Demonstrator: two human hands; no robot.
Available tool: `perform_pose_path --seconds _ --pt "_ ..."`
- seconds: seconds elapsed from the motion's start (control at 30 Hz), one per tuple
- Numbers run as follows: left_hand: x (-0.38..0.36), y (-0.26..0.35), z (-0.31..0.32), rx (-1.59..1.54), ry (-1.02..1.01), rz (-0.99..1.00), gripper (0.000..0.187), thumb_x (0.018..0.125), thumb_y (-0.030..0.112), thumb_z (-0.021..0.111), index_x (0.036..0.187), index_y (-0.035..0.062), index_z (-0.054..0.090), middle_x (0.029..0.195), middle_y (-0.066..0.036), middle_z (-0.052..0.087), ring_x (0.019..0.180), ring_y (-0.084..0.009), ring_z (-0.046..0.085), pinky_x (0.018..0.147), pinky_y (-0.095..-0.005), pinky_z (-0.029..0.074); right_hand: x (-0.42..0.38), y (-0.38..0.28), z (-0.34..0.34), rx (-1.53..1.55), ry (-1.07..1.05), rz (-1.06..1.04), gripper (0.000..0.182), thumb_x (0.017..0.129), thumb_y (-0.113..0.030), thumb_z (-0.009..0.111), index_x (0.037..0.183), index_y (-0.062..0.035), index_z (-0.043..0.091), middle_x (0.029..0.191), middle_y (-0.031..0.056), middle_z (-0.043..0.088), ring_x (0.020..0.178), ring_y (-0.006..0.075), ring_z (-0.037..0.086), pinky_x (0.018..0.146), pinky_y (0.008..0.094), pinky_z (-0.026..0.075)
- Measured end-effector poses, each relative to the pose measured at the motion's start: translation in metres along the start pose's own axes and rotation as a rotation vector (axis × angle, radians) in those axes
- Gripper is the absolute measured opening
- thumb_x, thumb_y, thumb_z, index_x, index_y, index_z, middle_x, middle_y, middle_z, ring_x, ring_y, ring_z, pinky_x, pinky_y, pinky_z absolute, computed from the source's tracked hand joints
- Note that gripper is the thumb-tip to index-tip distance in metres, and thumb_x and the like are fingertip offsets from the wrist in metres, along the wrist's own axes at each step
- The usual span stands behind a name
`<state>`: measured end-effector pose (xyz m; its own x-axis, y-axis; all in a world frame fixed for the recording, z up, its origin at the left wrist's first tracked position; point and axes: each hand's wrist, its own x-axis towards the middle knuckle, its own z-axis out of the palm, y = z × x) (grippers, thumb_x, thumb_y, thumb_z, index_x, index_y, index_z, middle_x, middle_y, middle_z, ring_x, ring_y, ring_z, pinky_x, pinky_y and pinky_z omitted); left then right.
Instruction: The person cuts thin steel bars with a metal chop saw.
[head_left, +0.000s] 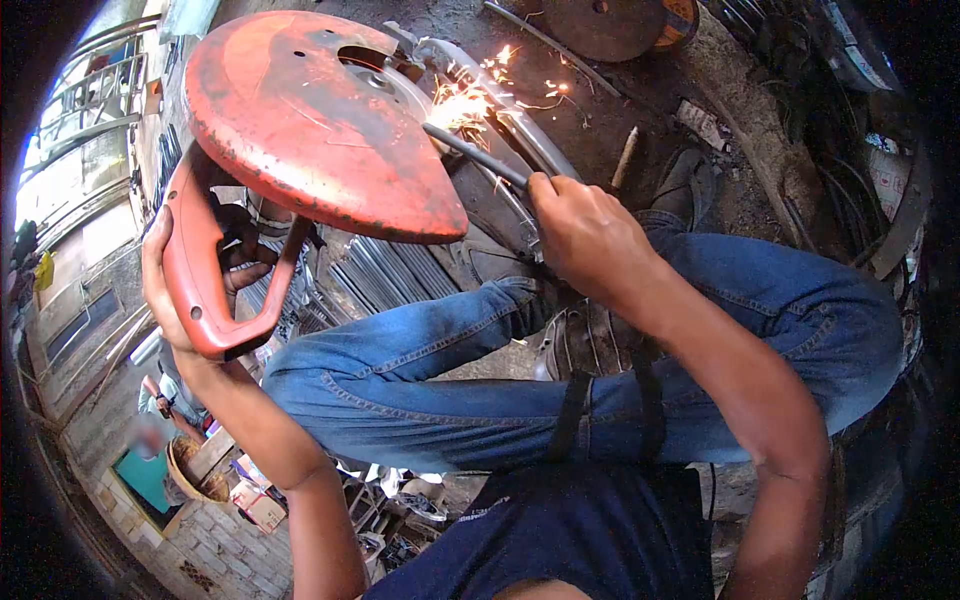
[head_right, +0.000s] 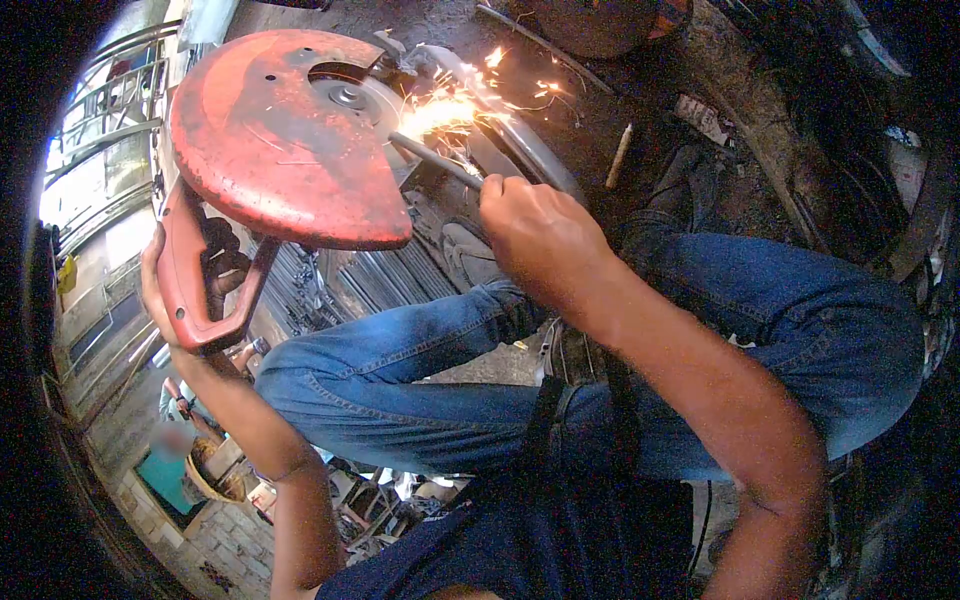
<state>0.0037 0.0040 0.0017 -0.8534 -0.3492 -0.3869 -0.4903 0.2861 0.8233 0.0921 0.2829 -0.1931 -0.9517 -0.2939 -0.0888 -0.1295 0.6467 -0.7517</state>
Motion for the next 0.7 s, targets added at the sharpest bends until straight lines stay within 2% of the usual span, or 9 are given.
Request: perform_pose_path --seconds 0.33,0.43,0.5,0.53,0.6,0.63,0.67,0.7 --pt "-0.001 0.001 0.003 -0.019 -0.05 -0.021 0.062 0.086 0.054 0.051 0.12 0.0018 0.052 0.095 -0.014 0.062 0.072 -0.0274 0.065 0.056 -0.0404 0.06 -0.005 0.0 0.0 0.022 0.028 -0.031 0.019 0.083 -0.003 0.049 0.099 0.005 0.056 0.082 0.021 0.063 0.075 0.0379 0.067 0.067 0.0461 0.055" --pt "-0.006 0.004 0.007 -0.009 -0.02 -0.035 0.064 0.085 0.055 0.052 0.118 0.0003 0.053 0.093 -0.013 0.062 0.073 -0.0256 0.065 0.056 -0.0386 0.059 0.0 -0.007 -0.003 0.122 -0.012 0.06 0.017 0.085 -0.007 0.052 0.094 0.0055 0.059 0.085 0.024 0.065 0.079 0.0412 0.066 0.069 0.0481 0.053" --pt "-0.003 0.001 0.005 -0.006 -0.022 -0.025 0.067 0.084 0.057 0.053 0.117 -0.0007 0.054 0.09 -0.012 0.062 0.07 -0.0236 0.065 0.056 -0.037 0.059 0.006 -0.015 -0.013 0.458 -0.162 0.297 0.025 0.088 -0.016 0.057 0.094 0.0077 0.062 0.087 0.0275 0.065 0.081 0.0406 0.066 0.068 0.0465 0.051" --pt "-0.003 0.0 0.003 -0.014 -0.01 -0.023 0.067 0.084 0.057 0.053 0.117 -0.0007 0.054 0.09 -0.012 0.062 0.07 -0.0236 0.065 0.056 -0.037 0.059 0.006 -0.012 -0.006 0.453 -0.168 0.285 0.025 0.088 -0.016 0.057 0.094 0.0077 0.062 0.087 0.0275 0.065 0.081 0.0406 0.066 0.068 0.0465 0.051" --pt "-0.003 0.0 0.004 0.008 0.034 0.0 0.068 0.083 0.057 0.054 0.118 -0.0004 0.053 0.088 -0.012 0.061 0.066 -0.0229 0.064 0.055 -0.0369 0.059 0.001 0.006 0.021 0.736 0.057 0.379 0.038 0.09 -0.026 0.061 0.098 0.0106 0.064 0.087 0.027 0.066 0.081 0.0329 0.068 0.067 0.0417 0.05" --pt "-0.004 0.001 0.005 0.012 0.05 0.012 0.067 0.083 0.056 0.055 0.117 -0.0009 0.053 0.085 -0.012 0.06 0.064 -0.0231 0.064 0.053 -0.0355 0.058 0.001 0.011 0.021 0.819 0.028 0.458 0.045 0.091 -0.032 0.062 0.107 0.0106 0.063 0.084 0.0208 0.068 0.079 0.0238 0.067 0.07 0.0369 0.05" --pt "-0.004 0.001 0.006 0.004 0.055 0.014 0.067 0.083 0.056 0.055 0.117 -0.0009 0.053 0.085 -0.012 0.06 0.064 -0.0231 0.064 0.053 -0.0355 0.058 -0.001 0.014 0.018 0.813 0.024 0.451 0.045 0.091 -0.032 0.062 0.107 0.0106 0.063 0.084 0.0208 0.068 0.079 0.0238 0.067 0.07 0.0369 0.05" --pt "-0.004 0.002 0.007 0.017 0.047 0.028 0.066 0.083 0.056 0.055 0.116 -0.0013 0.053 0.084 -0.012 0.059 0.062 -0.0236 0.063 0.051 -0.0348 0.057 -0.002 0.01 0.005 0.936 -0.034 0.589 0.041 0.093 -0.032 0.061 0.108 0.0062 0.063 0.081 0.0114 0.063 0.074 0.0162 0.06 0.062 0.0321 0.046"
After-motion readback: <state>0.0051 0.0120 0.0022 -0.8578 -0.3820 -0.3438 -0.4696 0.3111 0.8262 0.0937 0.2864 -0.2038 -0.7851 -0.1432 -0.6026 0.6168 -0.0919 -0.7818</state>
